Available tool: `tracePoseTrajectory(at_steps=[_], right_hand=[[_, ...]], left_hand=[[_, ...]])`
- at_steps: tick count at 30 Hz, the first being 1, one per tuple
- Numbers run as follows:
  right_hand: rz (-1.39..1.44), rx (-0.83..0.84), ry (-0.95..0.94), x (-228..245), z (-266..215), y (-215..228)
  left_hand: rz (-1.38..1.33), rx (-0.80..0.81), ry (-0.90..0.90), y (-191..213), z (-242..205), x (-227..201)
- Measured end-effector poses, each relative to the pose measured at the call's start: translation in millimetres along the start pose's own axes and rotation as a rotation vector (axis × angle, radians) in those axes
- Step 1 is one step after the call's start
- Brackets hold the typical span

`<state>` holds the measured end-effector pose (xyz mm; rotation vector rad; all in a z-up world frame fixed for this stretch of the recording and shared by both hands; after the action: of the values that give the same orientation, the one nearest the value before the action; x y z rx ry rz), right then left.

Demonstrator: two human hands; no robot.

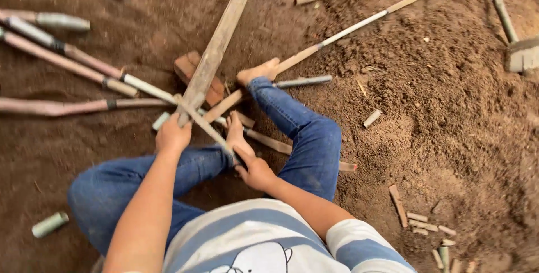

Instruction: Sawing a thin wooden strip using a handheld hacksaw blade while sitting on the ground.

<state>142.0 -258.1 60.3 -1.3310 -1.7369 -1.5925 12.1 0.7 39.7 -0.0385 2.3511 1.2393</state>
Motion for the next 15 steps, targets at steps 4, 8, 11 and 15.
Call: tracePoseTrajectory(at_steps=[4,8,11,15], right_hand=[[0.013,0.009,-0.019,-3.0,10.0,6.1],[0.045,0.068,-0.114,-2.0,17.4,15.3],[0.115,0.081,-0.189,-16.3,33.3,19.6],[0.315,0.089,-0.208,-44.2,60.2,20.6]], left_hand=[[-0.050,-0.056,-0.010,4.2,-0.4,-5.0],[-0.130,-0.123,0.038,3.6,7.6,-2.0],[-0.134,-0.171,0.049,9.1,20.6,-2.5],[-0.121,-0.183,0.013,-4.5,48.6,0.2]])
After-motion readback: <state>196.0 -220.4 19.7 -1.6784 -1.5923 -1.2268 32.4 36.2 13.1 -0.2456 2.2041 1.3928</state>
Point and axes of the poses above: each hand's wrist, its own z-axis towards the middle knuckle, its own y-axis out of the back of the hand, x = y × z, the point moved 5 cm from there along z, towards the middle knuckle, and after that the axes turned 13 degrees about z, right-handed, at the moved point
